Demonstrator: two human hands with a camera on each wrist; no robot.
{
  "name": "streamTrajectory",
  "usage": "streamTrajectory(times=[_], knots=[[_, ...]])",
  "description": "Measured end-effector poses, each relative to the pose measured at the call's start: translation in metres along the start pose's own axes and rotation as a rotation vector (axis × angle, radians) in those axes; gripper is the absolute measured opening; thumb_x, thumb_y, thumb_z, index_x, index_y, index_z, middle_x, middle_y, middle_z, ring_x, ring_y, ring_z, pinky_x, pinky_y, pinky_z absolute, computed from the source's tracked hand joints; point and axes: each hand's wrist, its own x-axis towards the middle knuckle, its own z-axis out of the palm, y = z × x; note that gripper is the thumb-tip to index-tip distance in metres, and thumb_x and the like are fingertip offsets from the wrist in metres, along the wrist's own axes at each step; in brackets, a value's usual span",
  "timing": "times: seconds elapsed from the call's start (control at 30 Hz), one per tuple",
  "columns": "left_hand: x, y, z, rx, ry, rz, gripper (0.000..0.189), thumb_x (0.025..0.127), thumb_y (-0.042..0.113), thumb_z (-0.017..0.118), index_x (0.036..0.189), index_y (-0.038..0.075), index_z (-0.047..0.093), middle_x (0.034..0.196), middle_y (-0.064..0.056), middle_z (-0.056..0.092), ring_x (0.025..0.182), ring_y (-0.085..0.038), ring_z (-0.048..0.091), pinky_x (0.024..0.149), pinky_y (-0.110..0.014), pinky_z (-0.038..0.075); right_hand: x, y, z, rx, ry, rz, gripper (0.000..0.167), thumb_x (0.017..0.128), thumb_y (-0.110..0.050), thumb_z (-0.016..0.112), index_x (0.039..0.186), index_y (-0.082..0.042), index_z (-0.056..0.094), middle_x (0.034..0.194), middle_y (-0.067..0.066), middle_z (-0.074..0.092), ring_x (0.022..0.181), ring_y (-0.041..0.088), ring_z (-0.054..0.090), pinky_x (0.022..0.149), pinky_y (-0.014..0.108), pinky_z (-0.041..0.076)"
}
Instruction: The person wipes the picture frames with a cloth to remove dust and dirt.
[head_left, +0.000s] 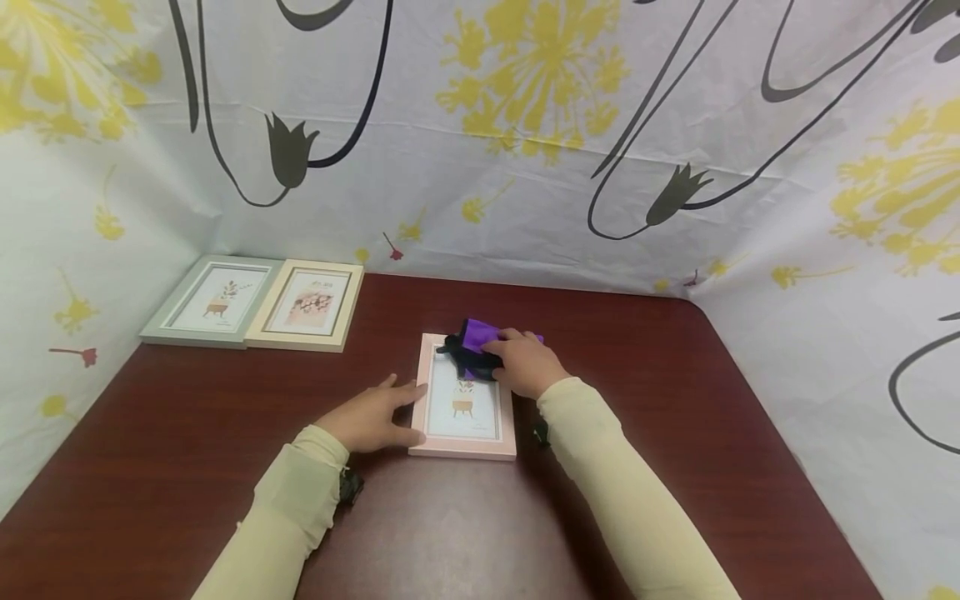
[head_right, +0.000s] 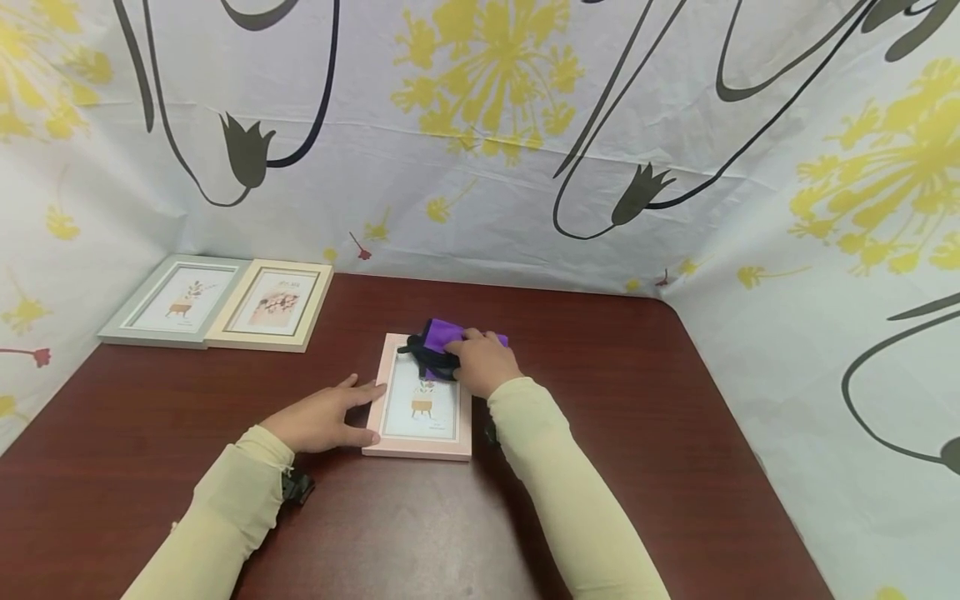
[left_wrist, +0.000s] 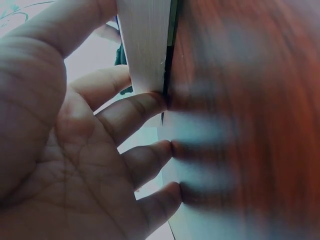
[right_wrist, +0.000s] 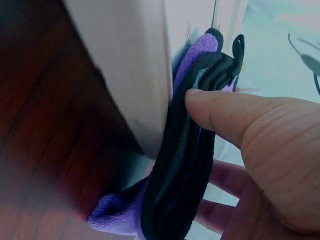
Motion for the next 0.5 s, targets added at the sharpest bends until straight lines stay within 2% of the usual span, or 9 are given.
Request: streamTrajectory(times=[0.2,0.5], knots=[[0.0,-0.001,0.0,0.003,-0.005,-0.014,0.081,0.084,0.042,0.078,0.153,0.019,0.042,0.157,-0.009,0.036,0.148,-0.041,0.015,0.111,-0.065,0.024,0.002,0.001,0.004,-0.03,0.007,-0.047,0.045,0.095,-0.018,0.067,0.14,-0.018,0.06,0.148,0.017,0.047,0.132,0.045,0.045,0.106,0.054,0.04],[-0.001,0.0,-0.001,0.012,-0.009,0.022,0.079,0.086,0.043,0.076,0.153,0.017,0.042,0.156,-0.01,0.036,0.147,-0.043,0.015,0.111,-0.066,0.022,0.014,-0.024,0.006,-0.078,0.011,-0.127,0.052,0.093,-0.019,0.07,0.143,-0.022,0.057,0.151,0.01,0.045,0.134,0.041,0.043,0.105,0.055,0.041]])
